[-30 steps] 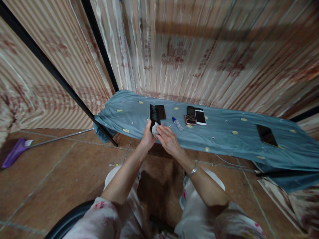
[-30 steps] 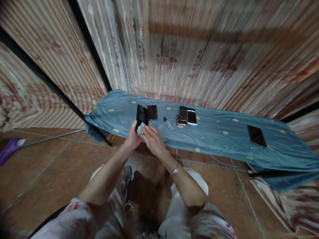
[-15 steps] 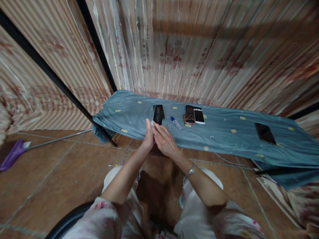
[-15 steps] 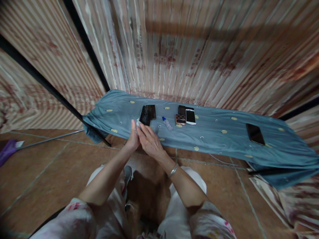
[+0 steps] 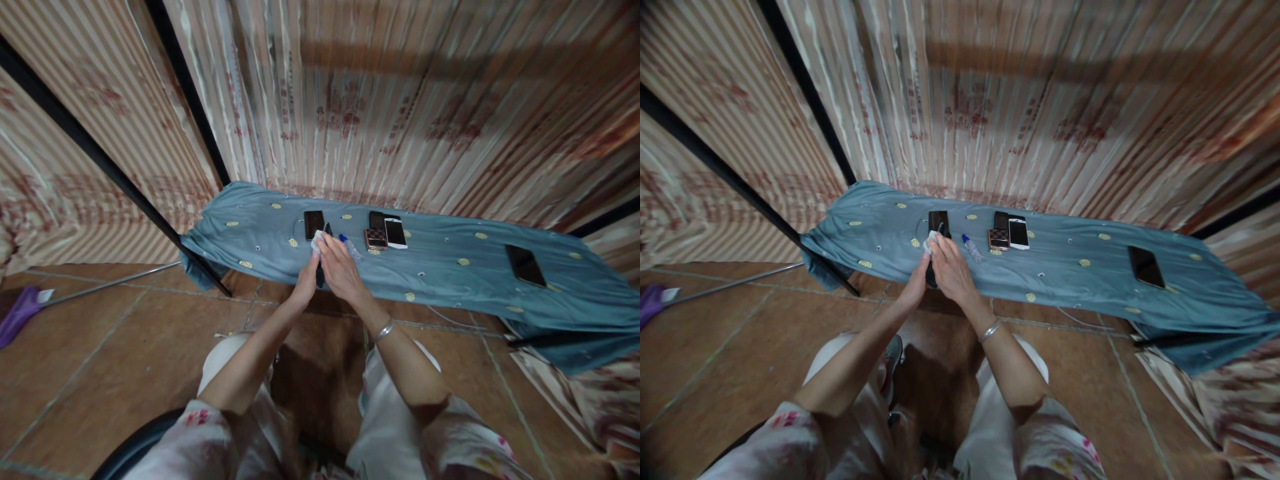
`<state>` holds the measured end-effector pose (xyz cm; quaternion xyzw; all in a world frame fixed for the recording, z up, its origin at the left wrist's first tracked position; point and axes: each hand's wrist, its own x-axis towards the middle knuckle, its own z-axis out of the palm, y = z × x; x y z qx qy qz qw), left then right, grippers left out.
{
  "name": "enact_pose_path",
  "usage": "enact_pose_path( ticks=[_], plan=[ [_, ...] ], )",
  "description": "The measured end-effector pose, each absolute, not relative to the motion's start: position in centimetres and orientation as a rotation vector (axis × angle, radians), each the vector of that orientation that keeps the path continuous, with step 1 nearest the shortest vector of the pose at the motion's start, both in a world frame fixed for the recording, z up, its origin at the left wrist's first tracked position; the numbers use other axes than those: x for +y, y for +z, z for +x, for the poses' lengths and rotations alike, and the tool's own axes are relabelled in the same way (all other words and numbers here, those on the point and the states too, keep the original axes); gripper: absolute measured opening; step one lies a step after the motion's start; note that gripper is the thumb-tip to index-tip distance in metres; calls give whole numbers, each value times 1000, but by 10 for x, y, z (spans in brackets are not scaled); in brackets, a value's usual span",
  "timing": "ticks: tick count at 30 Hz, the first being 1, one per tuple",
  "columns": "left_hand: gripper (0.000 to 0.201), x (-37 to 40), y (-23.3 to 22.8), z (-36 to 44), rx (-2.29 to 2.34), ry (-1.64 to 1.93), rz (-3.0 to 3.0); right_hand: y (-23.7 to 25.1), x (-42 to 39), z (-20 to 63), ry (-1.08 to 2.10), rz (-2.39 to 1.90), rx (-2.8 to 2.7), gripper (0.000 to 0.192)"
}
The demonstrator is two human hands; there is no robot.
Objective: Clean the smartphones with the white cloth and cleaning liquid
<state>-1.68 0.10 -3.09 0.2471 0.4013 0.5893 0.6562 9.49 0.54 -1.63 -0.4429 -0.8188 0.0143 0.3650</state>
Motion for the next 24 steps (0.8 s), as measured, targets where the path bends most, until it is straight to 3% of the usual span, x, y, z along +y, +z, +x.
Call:
enact_pose_path(
  ticks=[2,5,17,24],
  plan=[
    [13,-3,-28,-15,1035,1312,706,-17,12,100,44,-1166,-2079,47],
    [23,-8,-22,-12,1140,1214,855,-18,18,106,70,-1187,-2041,47],
    [20,-15,-24,-9,1059,1081,803,-30,37,115,185,-1252,-1824,48],
    [33,-14,-24,-9,1058,1091,864,-38,44,117,335,-1336,-1652,46]
  ],
)
